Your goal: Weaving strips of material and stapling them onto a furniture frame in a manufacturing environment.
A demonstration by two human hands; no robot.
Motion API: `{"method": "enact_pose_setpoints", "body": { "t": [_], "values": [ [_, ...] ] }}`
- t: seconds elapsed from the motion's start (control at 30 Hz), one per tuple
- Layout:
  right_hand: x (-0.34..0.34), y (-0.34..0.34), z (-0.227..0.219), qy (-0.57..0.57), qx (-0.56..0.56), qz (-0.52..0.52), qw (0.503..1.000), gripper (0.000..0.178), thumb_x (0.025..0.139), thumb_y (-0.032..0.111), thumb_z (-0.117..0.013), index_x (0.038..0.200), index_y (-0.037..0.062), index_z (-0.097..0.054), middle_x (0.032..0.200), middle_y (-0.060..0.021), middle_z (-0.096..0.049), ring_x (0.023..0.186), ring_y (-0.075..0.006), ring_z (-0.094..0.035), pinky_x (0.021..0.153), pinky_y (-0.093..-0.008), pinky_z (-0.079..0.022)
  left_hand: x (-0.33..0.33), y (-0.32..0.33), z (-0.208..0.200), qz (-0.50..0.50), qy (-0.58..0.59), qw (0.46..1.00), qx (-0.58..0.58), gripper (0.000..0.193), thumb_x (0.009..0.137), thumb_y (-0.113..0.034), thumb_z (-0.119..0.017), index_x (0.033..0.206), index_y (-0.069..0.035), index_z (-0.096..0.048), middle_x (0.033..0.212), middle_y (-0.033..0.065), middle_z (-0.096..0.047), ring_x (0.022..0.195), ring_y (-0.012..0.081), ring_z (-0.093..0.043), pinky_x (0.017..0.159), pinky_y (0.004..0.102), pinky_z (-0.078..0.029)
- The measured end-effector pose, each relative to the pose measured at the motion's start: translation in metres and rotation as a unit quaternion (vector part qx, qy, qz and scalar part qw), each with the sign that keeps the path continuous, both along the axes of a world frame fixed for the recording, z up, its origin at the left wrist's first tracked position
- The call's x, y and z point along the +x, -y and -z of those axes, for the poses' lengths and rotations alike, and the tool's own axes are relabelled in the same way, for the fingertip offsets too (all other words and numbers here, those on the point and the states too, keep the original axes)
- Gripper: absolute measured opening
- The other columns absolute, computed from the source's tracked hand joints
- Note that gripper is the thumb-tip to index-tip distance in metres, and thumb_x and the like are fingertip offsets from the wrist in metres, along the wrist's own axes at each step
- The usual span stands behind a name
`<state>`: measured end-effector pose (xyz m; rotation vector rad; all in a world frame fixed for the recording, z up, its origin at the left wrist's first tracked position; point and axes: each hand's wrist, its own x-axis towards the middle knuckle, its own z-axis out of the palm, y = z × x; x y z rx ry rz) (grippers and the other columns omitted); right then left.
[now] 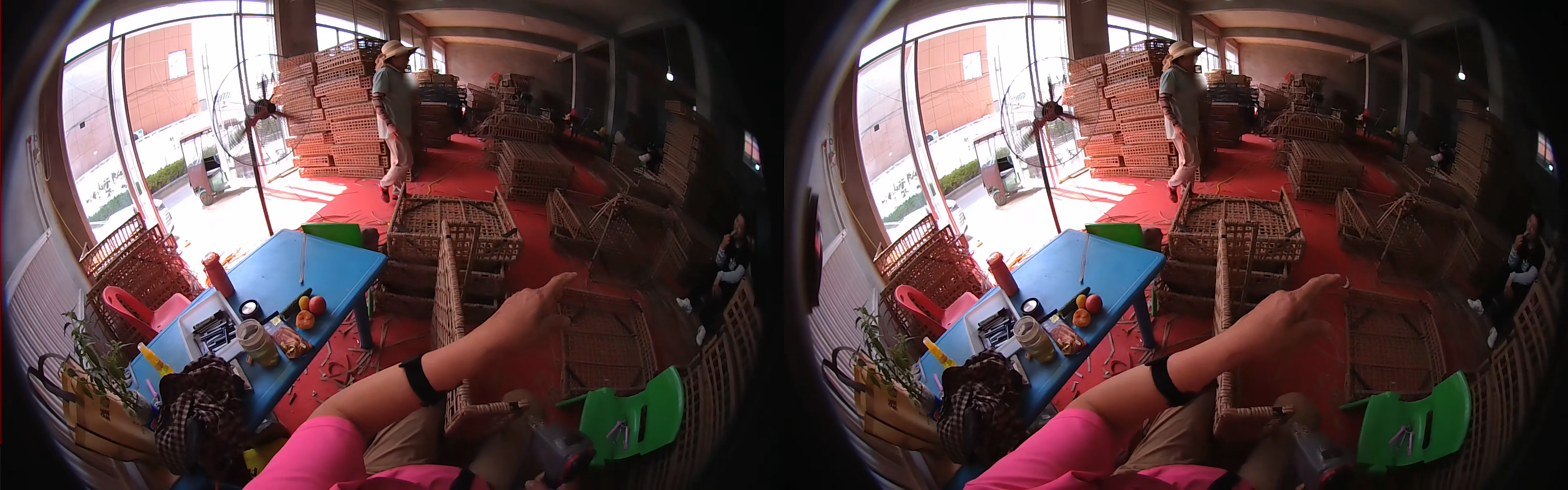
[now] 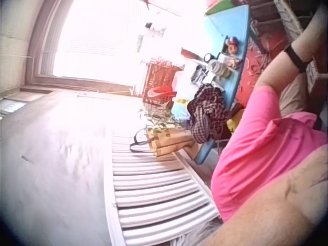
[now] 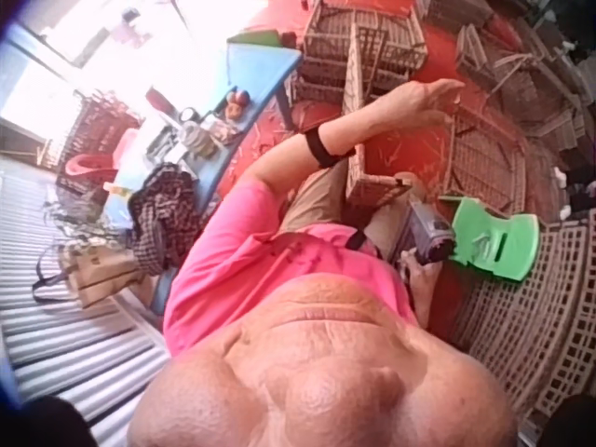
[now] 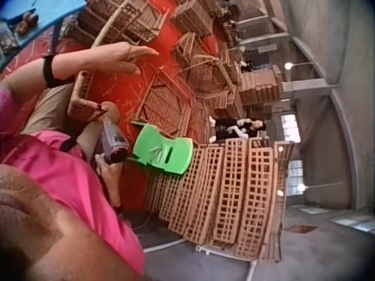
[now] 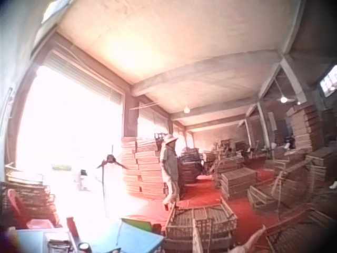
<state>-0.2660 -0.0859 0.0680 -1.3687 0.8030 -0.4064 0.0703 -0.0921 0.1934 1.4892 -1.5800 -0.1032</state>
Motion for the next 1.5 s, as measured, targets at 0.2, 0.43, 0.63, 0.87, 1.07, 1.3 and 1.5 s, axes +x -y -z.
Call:
{"method": "enact_pose_setpoints", "body": {
  "t": [0.2,0.43,0.63,0.87,1.07,1.3,1.5],
  "values": [
    [0.006,0.001,0.000,0.001,0.000,0.050,0.999,0.016,0.083,0.000,-0.072,0.087,0.0075,-0.058,0.065,-0.0022,-0.058,0.045,-0.0110,-0.050,0.041,-0.0264,-0.038,-0.020,0.010,-0.032,0.017,0.051,0.999,0.004,0.075,0.090,-0.018,-0.066,0.154,-0.011,-0.028,0.071,0.0207,-0.062,0.072,0.0429,-0.064,0.067,0.0470,-0.049],
    [-0.006,0.001,0.000,0.015,0.000,0.065,0.998,0.015,0.083,0.001,-0.072,0.081,0.0074,-0.059,0.065,-0.0031,-0.060,0.046,-0.0113,-0.052,0.041,-0.0265,-0.038,-0.028,0.027,-0.032,0.055,0.007,0.998,-0.015,0.074,0.091,-0.019,-0.066,0.154,-0.011,-0.028,0.074,0.0201,-0.064,0.075,0.0432,-0.065,0.069,0.0482,-0.050],
    [-0.006,-0.003,-0.017,-0.009,0.018,0.090,0.996,0.013,0.084,0.002,-0.072,0.083,0.0066,-0.060,0.065,-0.0037,-0.060,0.045,-0.0115,-0.051,0.040,-0.0268,-0.038,-0.011,0.034,-0.016,0.007,0.028,0.999,-0.033,0.075,0.089,-0.021,-0.070,0.153,-0.012,-0.032,0.067,0.0145,-0.060,0.064,0.0346,-0.062,0.064,0.0432,-0.048],
    [0.008,0.000,-0.010,-0.013,0.016,0.090,0.996,0.017,0.081,0.001,-0.075,0.080,0.0070,-0.059,0.062,-0.0038,-0.058,0.043,-0.0130,-0.052,0.039,-0.0276,-0.038,-0.008,-0.017,-0.038,0.039,-0.104,0.993,-0.036,0.064,0.090,-0.015,-0.071,0.147,-0.003,-0.045,0.067,-0.0005,-0.053,0.064,0.0075,-0.049,0.065,0.0260,-0.044],
    [-0.004,-0.001,-0.010,-0.066,-0.034,0.048,0.996,0.035,0.079,0.001,-0.077,0.106,0.0034,-0.056,0.081,-0.0071,-0.064,0.067,-0.0159,-0.062,0.061,-0.0323,-0.049,-0.013,-0.061,-0.056,0.054,-0.196,0.976,-0.076,0.053,0.091,-0.014,-0.072,0.139,-0.003,-0.052,0.069,0.0006,-0.051,0.064,0.0066,-0.046,0.061,0.0252,-0.041],
    [0.018,0.003,-0.018,0.016,-0.109,0.031,0.993,0.017,0.079,0.004,-0.079,0.085,0.0028,-0.064,0.069,-0.0013,-0.064,0.061,-0.0098,-0.062,0.060,-0.0283,-0.051,0.003,-0.151,-0.081,-0.085,0.012,0.872,-0.482,0.090,0.082,-0.046,-0.075,0.143,0.010,-0.041,0.109,0.0114,-0.056,0.099,0.0188,-0.054,0.091,0.0346,-0.041],
    [0.027,0.004,-0.027,-0.017,-0.107,0.039,0.993,0.020,0.078,0.004,-0.079,0.090,0.0028,-0.063,0.073,-0.0016,-0.064,0.064,-0.0099,-0.062,0.061,-0.0281,-0.052,0.031,-0.155,-0.061,-0.166,-0.004,0.747,-0.644,0.076,0.091,-0.045,-0.065,0.140,0.009,-0.045,0.135,0.0214,-0.053,0.109,0.0279,-0.054,0.093,0.0437,-0.040]
  ]
}}
